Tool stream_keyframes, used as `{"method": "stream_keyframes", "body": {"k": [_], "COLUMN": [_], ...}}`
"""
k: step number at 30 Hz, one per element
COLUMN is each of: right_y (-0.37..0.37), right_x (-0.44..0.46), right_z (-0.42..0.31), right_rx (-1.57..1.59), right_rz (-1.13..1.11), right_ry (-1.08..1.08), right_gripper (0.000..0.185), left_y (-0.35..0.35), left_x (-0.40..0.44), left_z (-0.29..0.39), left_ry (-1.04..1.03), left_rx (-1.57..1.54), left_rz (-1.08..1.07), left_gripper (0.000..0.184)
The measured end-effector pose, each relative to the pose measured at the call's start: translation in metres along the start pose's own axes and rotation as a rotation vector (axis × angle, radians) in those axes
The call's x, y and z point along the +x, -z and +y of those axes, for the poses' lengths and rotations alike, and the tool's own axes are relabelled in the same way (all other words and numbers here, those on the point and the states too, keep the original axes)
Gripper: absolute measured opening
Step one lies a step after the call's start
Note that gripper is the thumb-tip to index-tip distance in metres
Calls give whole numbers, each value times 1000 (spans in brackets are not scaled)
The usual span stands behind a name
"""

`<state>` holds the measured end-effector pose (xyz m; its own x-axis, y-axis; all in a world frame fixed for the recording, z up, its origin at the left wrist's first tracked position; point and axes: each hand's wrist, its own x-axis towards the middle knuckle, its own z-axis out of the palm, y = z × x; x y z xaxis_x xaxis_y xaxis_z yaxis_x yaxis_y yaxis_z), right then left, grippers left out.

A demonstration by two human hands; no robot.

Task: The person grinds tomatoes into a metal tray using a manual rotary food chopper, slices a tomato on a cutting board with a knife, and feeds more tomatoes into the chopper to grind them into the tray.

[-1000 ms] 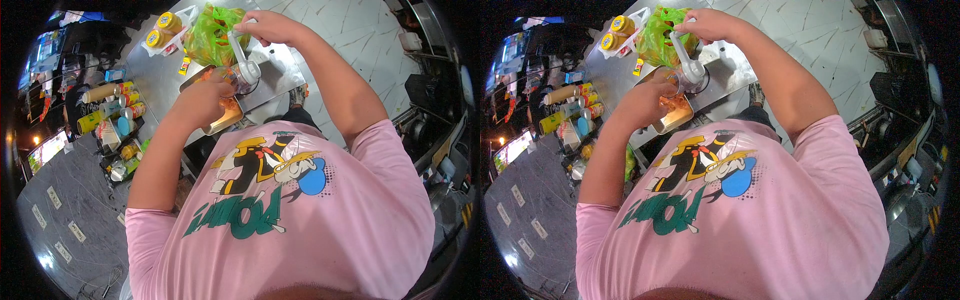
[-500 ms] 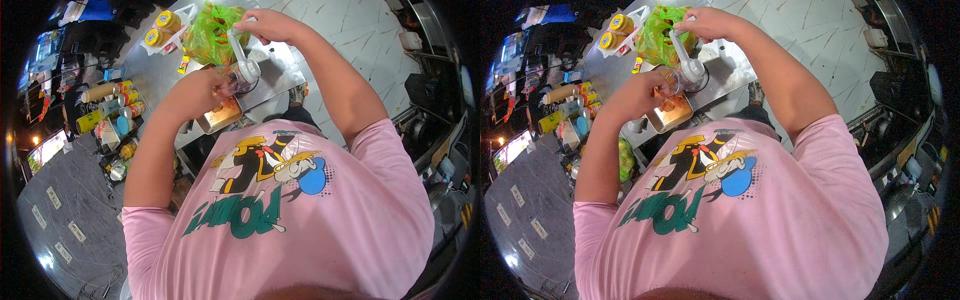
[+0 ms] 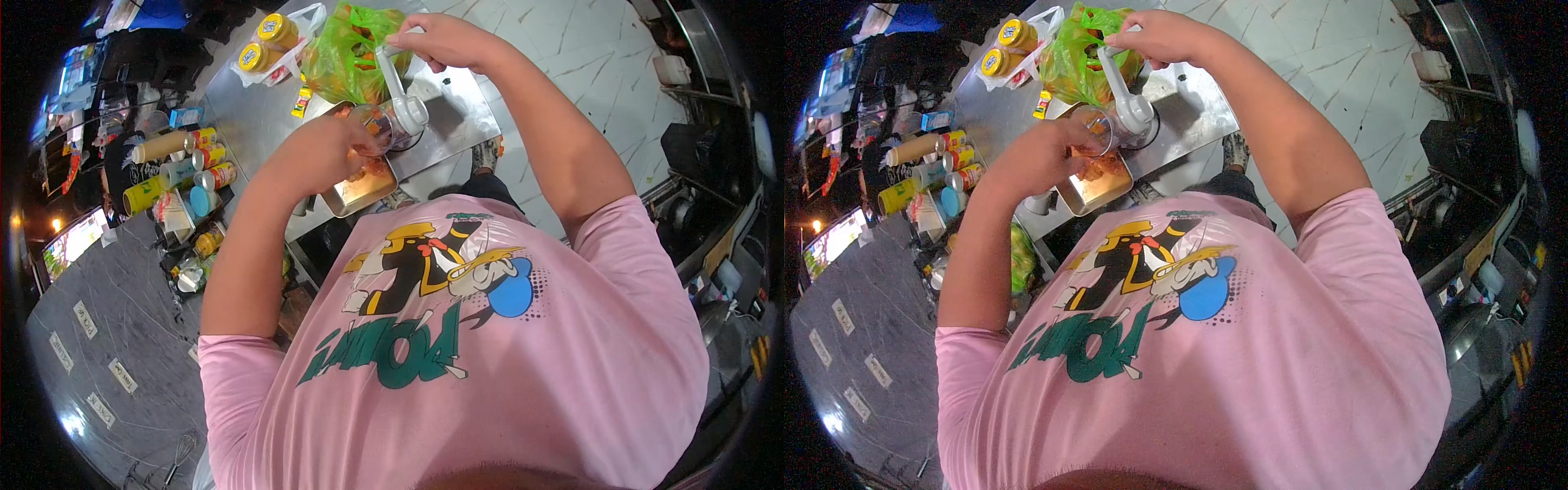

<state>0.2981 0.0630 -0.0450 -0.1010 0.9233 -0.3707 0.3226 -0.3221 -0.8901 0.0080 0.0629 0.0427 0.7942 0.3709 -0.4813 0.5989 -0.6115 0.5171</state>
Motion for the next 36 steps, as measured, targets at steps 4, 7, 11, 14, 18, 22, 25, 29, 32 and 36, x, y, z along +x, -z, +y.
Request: {"method": "stream_keyframes", "body": {"k": [4,7,11,14,18,22,25,29,32,36], "right_y": [1,2,2,2,4,0,7,9,-5,-5], "right_x": [2,1,3,5,5,10,11,52,109,179], "right_z": [2,2,1,1,-9,-7,-28,-56,-72,-60], "right_rx": [17,33,19,9,7,-65,-306,-445,-481,-825], "right_rz": [-11,-27,-16,-18,-3,140,258,280,11,-463], "right_ry": [-15,-5,-19,-56,-96,-99,-33,295,561,340], "right_gripper": [45,45,42,41,43,52,50,42,32,30], "left_y": [4,13,8,-39,-116,-145,-142,-134,-120,-146], "left_x": [0,-14,-45,-50,-45,-36,-44,-56,-58,-62], "left_z": [-5,-2,-20,-52,-102,-129,-128,-120,-103,-98], "left_ry": [-15,44,284,503,344,242,274,279,535,581], "left_rx": [-48,-186,-271,-302,-270,-299,-308,-348,-614,-793], "left_rz": [15,79,214,159,159,135,145,293,239,538], "left_gripper": [22,20,21,24,27,29,29,29,28,30]}}
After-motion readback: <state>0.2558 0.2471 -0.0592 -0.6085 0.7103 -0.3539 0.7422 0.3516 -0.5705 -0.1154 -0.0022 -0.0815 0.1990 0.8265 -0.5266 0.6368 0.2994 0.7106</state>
